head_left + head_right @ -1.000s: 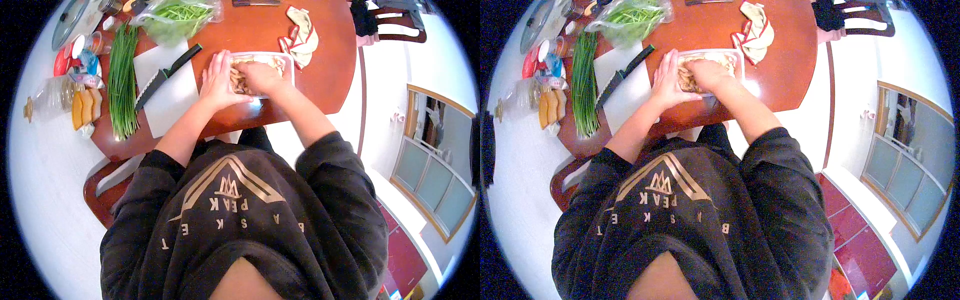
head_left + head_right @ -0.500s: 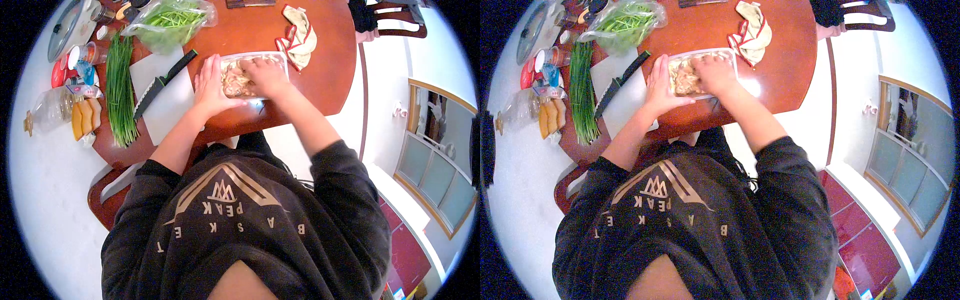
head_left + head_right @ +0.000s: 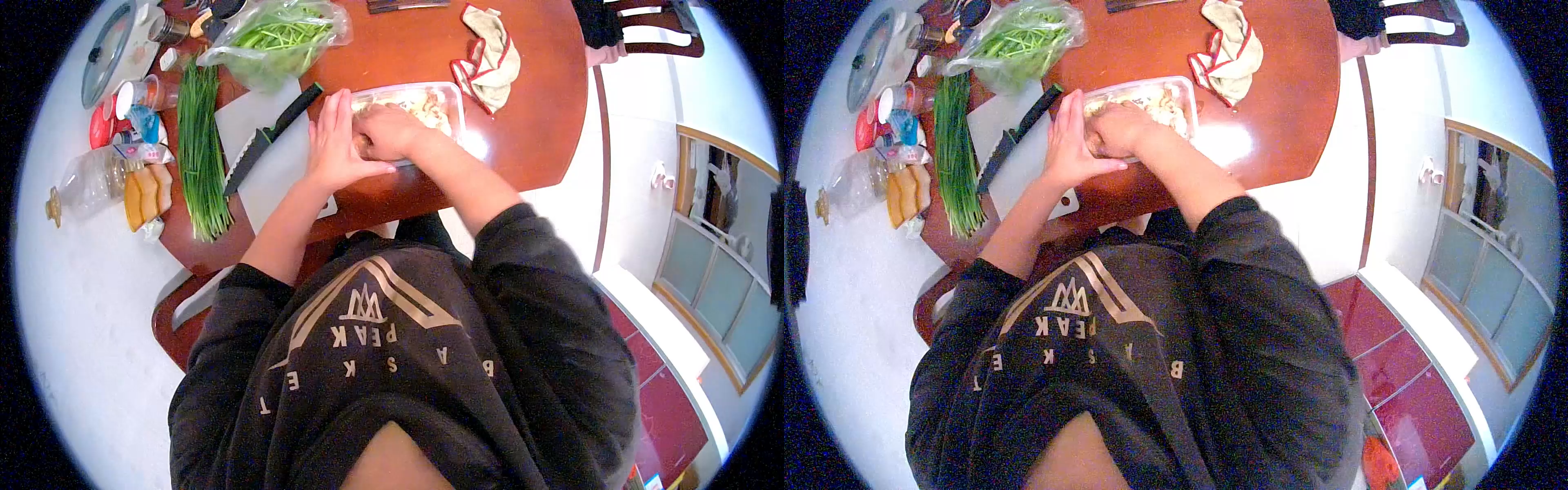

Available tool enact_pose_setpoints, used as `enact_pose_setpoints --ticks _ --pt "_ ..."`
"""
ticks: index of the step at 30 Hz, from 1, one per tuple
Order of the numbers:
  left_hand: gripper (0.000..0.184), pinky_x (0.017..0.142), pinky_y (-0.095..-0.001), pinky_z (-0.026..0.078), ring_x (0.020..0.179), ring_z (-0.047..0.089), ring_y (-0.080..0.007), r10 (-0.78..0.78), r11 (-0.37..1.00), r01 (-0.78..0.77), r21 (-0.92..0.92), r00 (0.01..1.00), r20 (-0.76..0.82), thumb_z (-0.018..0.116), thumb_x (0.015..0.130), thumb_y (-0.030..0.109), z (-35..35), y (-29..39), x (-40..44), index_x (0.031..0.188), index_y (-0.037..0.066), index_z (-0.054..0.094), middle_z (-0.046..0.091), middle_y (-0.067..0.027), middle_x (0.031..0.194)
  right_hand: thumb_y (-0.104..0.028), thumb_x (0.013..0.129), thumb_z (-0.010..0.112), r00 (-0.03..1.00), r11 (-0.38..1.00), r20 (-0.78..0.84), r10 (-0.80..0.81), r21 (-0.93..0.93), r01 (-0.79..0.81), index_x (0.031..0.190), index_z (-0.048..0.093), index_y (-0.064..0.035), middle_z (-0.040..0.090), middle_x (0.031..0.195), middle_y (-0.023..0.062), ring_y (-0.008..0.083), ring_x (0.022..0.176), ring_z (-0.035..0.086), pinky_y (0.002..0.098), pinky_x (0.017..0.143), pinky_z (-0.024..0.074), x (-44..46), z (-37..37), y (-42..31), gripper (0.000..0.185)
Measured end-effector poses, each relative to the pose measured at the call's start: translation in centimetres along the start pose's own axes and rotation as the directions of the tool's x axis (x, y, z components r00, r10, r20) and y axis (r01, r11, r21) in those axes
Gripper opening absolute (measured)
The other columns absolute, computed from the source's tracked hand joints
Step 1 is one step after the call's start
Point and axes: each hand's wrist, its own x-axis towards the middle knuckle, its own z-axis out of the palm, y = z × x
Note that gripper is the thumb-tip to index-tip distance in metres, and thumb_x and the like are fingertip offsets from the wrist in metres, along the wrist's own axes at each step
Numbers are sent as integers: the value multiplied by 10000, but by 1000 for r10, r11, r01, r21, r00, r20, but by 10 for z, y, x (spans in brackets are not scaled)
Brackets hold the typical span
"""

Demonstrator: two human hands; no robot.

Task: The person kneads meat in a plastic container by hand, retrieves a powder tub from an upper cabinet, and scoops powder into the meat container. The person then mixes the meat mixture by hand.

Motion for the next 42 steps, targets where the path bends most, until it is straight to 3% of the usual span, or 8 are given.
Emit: enact_pose_setpoints --ticks 3,9,11,18,21,31,38,42 --pt "1426 1134 -602 222 1442 239 -366 -36 999 36 -9 999 12 925 429 532 -1 4 1 1522 45 150 216 -163 1550 -290 841 604 988 994 139 70 -96 -56 1058 730 -159 631 1250 158 324 1126 623 454 965 484 -34 -30 7 283" --pt "1429 1135 -599 223 1449 230 -364 -12 999 13 -41 1000 11 924 428 537 2 1 0 1525 50 148 218 -165 1551 -237 886 560 960 992 -275 44 -100 -75 1247 619 -126 599 1316 129 322 1261 531 467 1063 408 -21 21 20 382" --pt "1434 1135 -600 221 1449 231 -366 -6 999 6 -37 1000 -1 923 427 541 3 -2 1 1527 50 145 213 -167 1555 -251 866 580 998 998 10 65 -28 -64 1229 607 -82 650 1215 179 342 1195 584 453 1006 461 -5 -1 -4 402" --pt "1457 1134 -603 219 1446 236 -371 -3 999 3 -32 1000 -1 917 410 571 5 -3 1 1527 48 143 205 -170 1560 -302 844 593 963 961 -2 271 60 -270 1137 675 -35 692 1101 203 348 1050 665 449 917 517 1 -2 -12 405" --pt "1451 1134 -603 216 1445 236 -371 2 999 -2 -43 1000 1 915 414 572 3 -3 -1 1525 43 145 210 -172 1555 -276 845 591 971 983 160 179 5 -182 1121 691 -27 668 1165 194 346 1060 660 447 916 520 -7 -18 -14 385" --pt "1391 1091 -700 197 1445 234 -358 117 973 -105 206 992 -46 881 425 624 -2 2 4 1498 41 215 261 -167 1531 -285 848 579 995 986 -100 -23 -167 6 1177 676 -55 570 1341 106 285 1287 487 403 1069 408 -5 3 7 413" --pt "1356 1086 -725 200 1455 220 -359 40 985 -54 161 995 88 882 425 627 -12 15 12 1479 56 247 278 -136 1535 -259 881 548 886 892 -110 451 47 -449 1036 718 -45 651 1177 177 302 1107 632 448 951 504 -31 0 14 314" --pt "1364 1096 -712 200 1455 221 -362 43 981 -56 183 996 72 892 417 617 -6 17 9 1480 59 244 283 -141 1530 -167 829 599 925 934 -129 357 64 -352 1042 705 -20 618 1200 222 349 1098 625 434 930 516 -19 14 -8 279"
